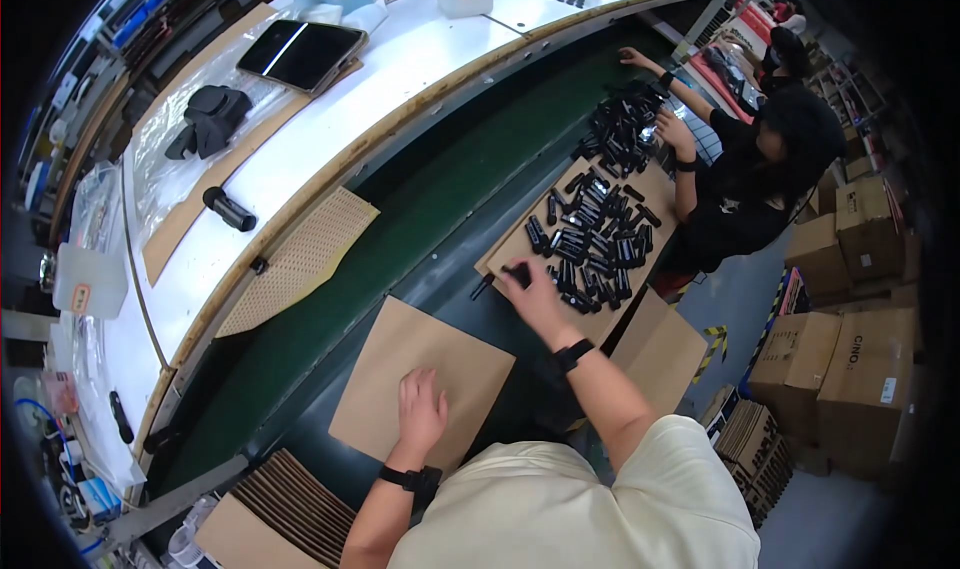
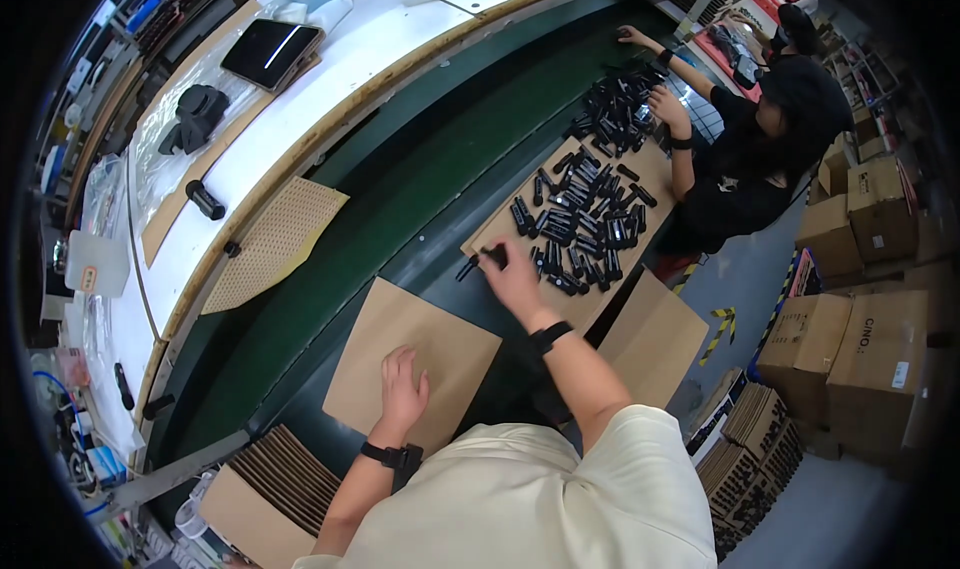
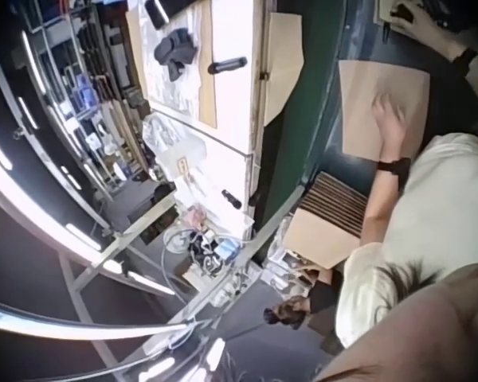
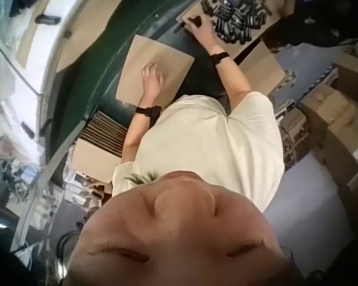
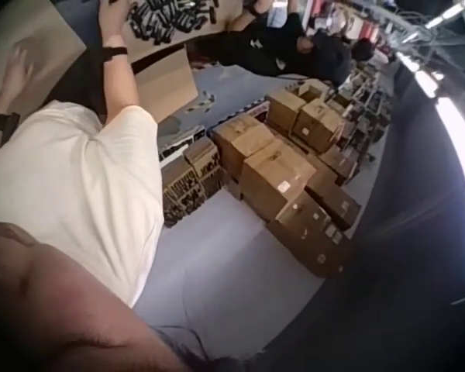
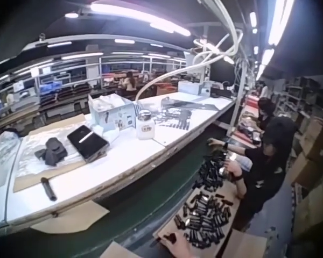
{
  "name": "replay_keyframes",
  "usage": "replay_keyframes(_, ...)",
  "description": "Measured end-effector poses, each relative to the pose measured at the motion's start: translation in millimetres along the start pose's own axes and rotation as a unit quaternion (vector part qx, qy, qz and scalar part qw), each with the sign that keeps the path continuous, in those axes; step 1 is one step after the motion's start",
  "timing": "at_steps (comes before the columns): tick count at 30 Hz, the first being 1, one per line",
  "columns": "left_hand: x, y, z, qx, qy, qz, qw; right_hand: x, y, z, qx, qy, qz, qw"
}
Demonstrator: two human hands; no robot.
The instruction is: The person picks up a microphone, turns it over, and places it onto a cardboard sheet. After filling the sheet, they move it aside, retrieve a new cardboard sheet, and continue placing microphones onto it one at a time.
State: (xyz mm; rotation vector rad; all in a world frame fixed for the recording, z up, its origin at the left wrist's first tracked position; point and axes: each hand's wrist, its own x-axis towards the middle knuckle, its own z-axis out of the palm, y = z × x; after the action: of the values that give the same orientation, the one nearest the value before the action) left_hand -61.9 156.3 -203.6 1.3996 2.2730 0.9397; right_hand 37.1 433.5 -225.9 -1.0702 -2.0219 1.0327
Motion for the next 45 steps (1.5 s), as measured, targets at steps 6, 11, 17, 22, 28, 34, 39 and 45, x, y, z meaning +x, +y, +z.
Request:
replay_keyframes(6,-83,-32,11,0.105,-0.025,-0.046,0.993,27,22,-58,-0.287,0.003,-0.027,0.958)
replay_keyframes(11,-136,-53,12,0.146,-0.012,-0.096,0.985,0,31,-69,-0.324,-0.017,-0.035,0.945)
replay_keyframes(17,-190,-75,19,0.205,-0.028,-0.132,0.969,-67,10,-85,-0.277,-0.041,-0.093,0.955)
replay_keyframes(22,-199,-99,13,0.219,-0.075,-0.118,0.966,-119,-14,-104,-0.213,-0.228,-0.111,0.944)
replay_keyframes(28,-190,-123,9,0.213,-0.098,-0.088,0.968,-178,-5,-98,-0.171,-0.529,-0.023,0.831)
replay_keyframes(34,-201,-124,11,0.238,-0.087,-0.090,0.963,-242,78,-51,-0.199,-0.714,-0.059,0.669)
replay_keyframes(39,-210,-128,14,0.253,-0.097,-0.109,0.957,-282,150,3,-0.179,-0.789,0.065,0.584)
replay_keyframes(45,-209,-130,19,0.268,-0.060,-0.092,0.957,-342,229,23,-0.138,-0.840,0.043,0.523)
